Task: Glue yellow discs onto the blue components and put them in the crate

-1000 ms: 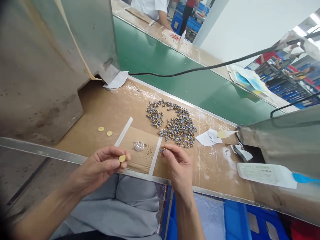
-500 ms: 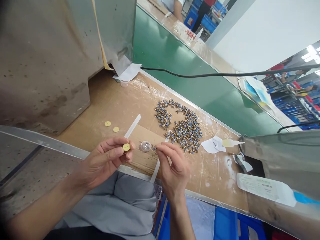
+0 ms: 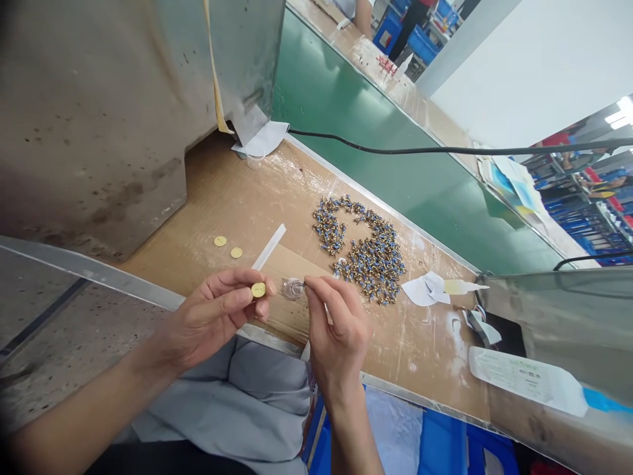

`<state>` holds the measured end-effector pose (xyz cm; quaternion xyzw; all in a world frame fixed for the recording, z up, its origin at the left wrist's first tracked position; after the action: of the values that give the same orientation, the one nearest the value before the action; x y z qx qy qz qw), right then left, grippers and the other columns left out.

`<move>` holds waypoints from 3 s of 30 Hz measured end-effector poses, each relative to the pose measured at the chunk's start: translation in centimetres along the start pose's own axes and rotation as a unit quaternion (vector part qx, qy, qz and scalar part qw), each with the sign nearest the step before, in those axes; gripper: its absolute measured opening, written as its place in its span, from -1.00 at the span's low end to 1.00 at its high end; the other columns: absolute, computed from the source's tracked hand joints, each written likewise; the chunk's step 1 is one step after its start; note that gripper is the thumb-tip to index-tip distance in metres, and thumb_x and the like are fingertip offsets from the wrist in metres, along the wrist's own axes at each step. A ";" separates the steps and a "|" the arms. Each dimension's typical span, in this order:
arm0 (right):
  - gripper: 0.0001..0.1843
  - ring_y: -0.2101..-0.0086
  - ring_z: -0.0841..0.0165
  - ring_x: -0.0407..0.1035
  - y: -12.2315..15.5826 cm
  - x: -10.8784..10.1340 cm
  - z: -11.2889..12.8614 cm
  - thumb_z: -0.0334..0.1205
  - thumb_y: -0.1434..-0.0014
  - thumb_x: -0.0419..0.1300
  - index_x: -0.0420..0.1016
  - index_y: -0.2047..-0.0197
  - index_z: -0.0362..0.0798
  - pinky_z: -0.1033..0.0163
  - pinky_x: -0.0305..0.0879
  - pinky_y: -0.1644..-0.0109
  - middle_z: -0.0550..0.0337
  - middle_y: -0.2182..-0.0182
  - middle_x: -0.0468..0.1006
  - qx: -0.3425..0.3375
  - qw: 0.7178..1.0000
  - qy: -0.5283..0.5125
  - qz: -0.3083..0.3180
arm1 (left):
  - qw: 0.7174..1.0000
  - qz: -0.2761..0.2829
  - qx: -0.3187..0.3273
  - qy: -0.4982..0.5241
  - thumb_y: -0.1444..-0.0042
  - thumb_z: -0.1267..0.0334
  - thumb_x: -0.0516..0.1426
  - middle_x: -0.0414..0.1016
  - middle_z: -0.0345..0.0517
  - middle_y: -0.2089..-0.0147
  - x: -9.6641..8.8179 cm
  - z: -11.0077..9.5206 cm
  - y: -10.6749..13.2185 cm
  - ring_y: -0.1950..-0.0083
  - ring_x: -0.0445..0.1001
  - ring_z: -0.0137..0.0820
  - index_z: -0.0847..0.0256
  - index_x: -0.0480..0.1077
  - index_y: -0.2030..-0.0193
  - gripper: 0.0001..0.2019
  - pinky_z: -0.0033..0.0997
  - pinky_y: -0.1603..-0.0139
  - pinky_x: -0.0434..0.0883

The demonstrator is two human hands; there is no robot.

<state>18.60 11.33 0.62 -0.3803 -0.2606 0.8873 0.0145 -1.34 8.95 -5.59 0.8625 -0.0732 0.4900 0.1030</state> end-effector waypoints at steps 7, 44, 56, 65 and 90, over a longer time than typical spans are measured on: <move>-0.85 0.03 0.20 0.71 0.1 -0.8 0.4 -0.21 -0.56 0.37 0.84 -0.04 0.11 0.11 0.60 -0.10 0.13 0.04 0.82 0.065 0.998 0.004 0.011 | 1.000 0.010 0.003 0.006 -0.41 0.30 0.48 0.82 -0.07 -0.02 -0.1 0.1 0.0 0.14 0.70 -0.43 0.14 0.84 -0.06 -0.86 -0.48 -0.01 0.69; -0.83 0.07 0.27 0.73 0.1 -0.2 0.8 -0.30 -0.57 0.36 0.82 -0.05 0.08 0.17 0.61 -0.06 0.16 0.05 0.82 -0.006 0.998 0.057 0.019 | 1.000 0.016 -0.002 0.018 -0.39 0.31 0.49 0.83 0.00 -0.03 -0.1 0.2 0.1 0.14 0.71 -0.43 0.20 0.84 -0.07 -0.84 -0.48 -0.03 0.70; -0.79 0.07 0.24 0.71 0.1 -0.2 0.8 -0.34 -0.58 0.33 0.81 -0.08 0.09 0.12 0.61 -0.06 0.14 0.04 0.81 -0.026 0.997 0.068 0.023 | 1.000 0.017 -0.002 0.017 -0.41 0.31 0.48 0.82 -0.01 -0.04 -0.2 0.2 -0.1 0.14 0.71 -0.44 0.21 0.83 -0.08 -0.84 -0.48 -0.05 0.70; -0.79 0.08 0.26 0.68 0.2 -0.4 1.1 -0.39 -0.56 0.34 0.80 -0.08 0.08 0.13 0.59 -0.06 0.14 0.04 0.80 -0.067 0.993 0.094 0.023 | 1.000 0.020 -0.001 0.018 -0.40 0.30 0.49 0.82 -0.01 -0.03 -0.1 0.3 0.0 0.14 0.71 -0.44 0.20 0.83 -0.09 -0.83 -0.48 -0.05 0.70; -0.83 0.04 0.22 0.73 0.4 -0.7 0.4 -0.27 -0.57 0.36 0.83 -0.04 0.07 0.11 0.65 -0.09 0.10 0.04 0.82 0.005 0.998 0.065 0.000 | 1.000 0.012 0.002 0.018 -0.38 0.33 0.49 0.82 -0.01 0.00 0.1 0.1 0.0 0.17 0.70 -0.43 0.21 0.84 -0.05 -0.85 -0.46 -0.01 0.70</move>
<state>18.91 10.62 1.10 -0.4371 -0.2549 0.8619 0.0328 -1.22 8.93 -5.55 0.8528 -0.0808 0.5068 0.0963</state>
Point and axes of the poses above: each hand's wrist, its own y-axis away from the middle knuckle, its own x-axis out of the palm, z = x × y, the point moved 3 cm from there along -y, towards the middle knuckle
